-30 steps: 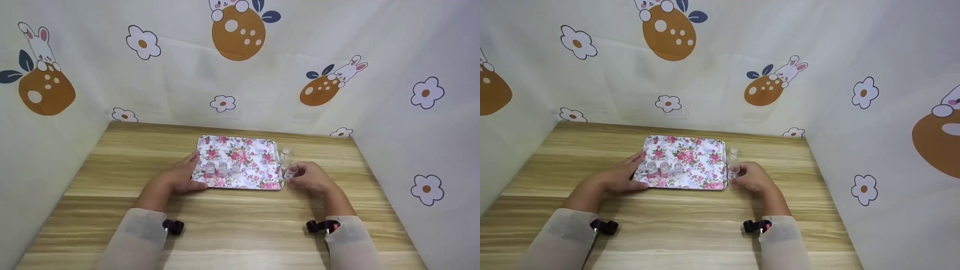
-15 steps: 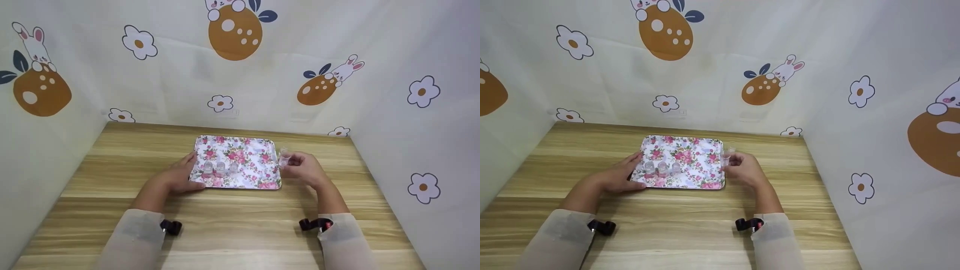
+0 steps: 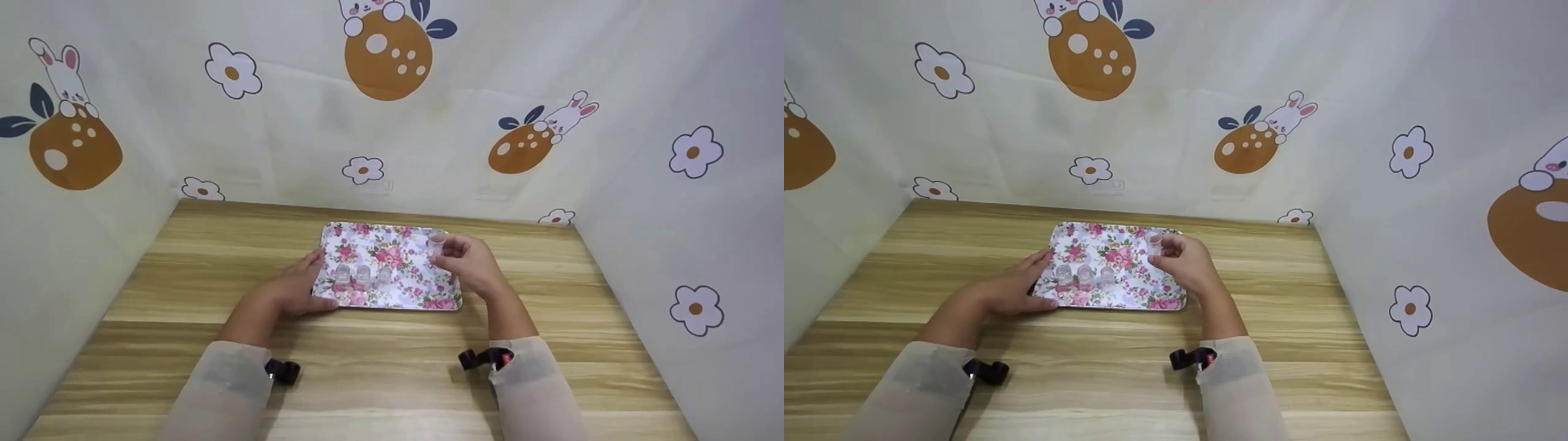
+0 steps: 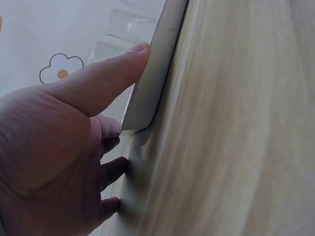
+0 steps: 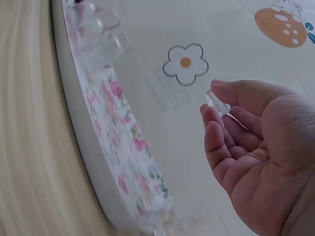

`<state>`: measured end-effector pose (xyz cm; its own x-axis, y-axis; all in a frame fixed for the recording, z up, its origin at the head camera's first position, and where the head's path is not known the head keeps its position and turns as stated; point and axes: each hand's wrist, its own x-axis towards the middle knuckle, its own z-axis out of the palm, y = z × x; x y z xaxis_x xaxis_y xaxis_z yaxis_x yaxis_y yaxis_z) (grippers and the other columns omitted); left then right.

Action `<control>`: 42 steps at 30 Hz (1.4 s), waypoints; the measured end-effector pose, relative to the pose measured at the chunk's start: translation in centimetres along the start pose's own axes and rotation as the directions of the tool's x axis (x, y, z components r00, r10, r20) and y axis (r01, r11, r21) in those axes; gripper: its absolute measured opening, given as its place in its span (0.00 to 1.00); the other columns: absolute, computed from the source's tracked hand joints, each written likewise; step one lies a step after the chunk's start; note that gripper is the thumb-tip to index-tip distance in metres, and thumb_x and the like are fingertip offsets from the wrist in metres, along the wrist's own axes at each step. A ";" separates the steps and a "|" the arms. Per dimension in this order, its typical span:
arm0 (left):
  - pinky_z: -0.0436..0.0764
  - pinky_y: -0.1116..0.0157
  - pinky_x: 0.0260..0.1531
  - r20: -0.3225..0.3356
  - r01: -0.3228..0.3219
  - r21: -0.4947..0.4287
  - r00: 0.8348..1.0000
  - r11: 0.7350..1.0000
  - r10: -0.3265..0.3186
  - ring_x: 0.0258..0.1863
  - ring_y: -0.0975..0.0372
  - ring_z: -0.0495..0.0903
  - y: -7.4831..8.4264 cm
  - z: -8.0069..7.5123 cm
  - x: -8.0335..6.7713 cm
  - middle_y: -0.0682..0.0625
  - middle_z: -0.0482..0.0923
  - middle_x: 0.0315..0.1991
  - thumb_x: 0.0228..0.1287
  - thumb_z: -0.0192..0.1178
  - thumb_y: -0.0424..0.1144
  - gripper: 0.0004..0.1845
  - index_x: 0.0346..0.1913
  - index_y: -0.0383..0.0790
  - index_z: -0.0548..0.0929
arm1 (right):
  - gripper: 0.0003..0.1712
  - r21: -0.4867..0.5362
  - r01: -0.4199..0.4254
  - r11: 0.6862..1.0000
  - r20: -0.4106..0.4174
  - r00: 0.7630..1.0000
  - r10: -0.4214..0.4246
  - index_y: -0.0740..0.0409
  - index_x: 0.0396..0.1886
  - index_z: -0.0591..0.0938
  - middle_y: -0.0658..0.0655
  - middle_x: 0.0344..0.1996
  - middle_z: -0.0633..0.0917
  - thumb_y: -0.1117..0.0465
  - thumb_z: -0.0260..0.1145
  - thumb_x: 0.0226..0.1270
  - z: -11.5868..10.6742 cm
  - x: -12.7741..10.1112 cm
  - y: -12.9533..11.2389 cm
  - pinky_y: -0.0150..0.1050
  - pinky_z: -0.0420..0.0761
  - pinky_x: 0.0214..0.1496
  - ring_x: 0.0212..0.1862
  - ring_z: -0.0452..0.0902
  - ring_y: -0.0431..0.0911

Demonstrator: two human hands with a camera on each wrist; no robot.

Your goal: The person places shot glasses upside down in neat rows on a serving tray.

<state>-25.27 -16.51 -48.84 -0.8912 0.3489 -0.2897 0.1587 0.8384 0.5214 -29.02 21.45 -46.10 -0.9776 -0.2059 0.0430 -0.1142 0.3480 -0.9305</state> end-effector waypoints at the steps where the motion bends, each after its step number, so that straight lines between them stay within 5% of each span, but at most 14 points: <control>1: 0.46 0.35 0.86 0.000 0.002 0.002 1.000 1.000 -0.002 0.88 0.37 0.39 0.0 0.0 0.0 0.44 0.31 0.90 0.67 0.67 0.68 0.65 0.88 0.39 0.39 | 0.22 0.015 0.002 1.000 0.005 1.000 -0.002 0.57 0.60 0.89 0.52 0.38 0.87 0.65 0.78 0.65 0.4 0.1 -0.3 0.39 0.89 0.39 0.40 0.83 0.45; 6: 0.47 0.37 0.86 0.000 0.002 -0.005 1.000 1.000 -0.002 0.88 0.37 0.40 0.1 0.0 0.2 0.44 0.31 0.90 0.67 0.68 0.67 0.65 0.88 0.40 0.39 | 0.22 0.054 0.020 0.998 0.029 0.999 -0.022 0.55 0.60 0.89 0.53 0.42 0.90 0.63 0.78 0.67 2.0 0.6 -1.2 0.34 0.90 0.49 0.46 0.86 0.46; 25: 0.48 0.37 0.86 -0.010 -0.017 0.004 1.000 1.000 0.017 0.88 0.39 0.40 -0.2 0.2 0.4 0.44 0.32 0.91 0.68 0.68 0.65 0.64 0.88 0.37 0.40 | 0.17 -0.015 0.214 0.977 -0.004 0.977 -0.214 0.53 0.58 0.91 0.52 0.39 0.86 0.55 0.76 0.72 3.3 0.7 -0.9 0.30 0.81 0.40 0.40 0.79 0.43; 31: 0.47 0.36 0.86 -0.005 -0.006 -0.010 1.000 1.000 0.006 0.88 0.38 0.39 -0.1 0.3 0.4 0.44 0.31 0.91 0.67 0.68 0.66 0.65 0.88 0.38 0.40 | 0.23 -0.025 0.171 0.985 0.052 0.984 -0.170 0.58 0.60 0.89 0.60 0.55 0.90 0.58 0.80 0.67 3.6 0.8 -0.5 0.30 0.87 0.49 0.49 0.85 0.44; 42: 0.47 0.36 0.86 -0.003 -0.007 -0.007 1.000 1.000 0.007 0.88 0.37 0.40 0.0 0.1 0.2 0.43 0.31 0.91 0.68 0.68 0.65 0.64 0.88 0.38 0.40 | 0.24 -0.154 0.137 0.978 0.220 0.970 -0.102 0.60 0.61 0.88 0.59 0.54 0.90 0.63 0.78 0.66 4.3 0.9 1.1 0.34 0.90 0.53 0.51 0.87 0.46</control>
<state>-25.36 -16.39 -48.97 -0.8912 0.3539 -0.2837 0.1625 0.8331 0.5288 -29.28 17.76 -48.67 -0.8979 -0.4366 0.0562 -0.2734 0.4531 -0.8485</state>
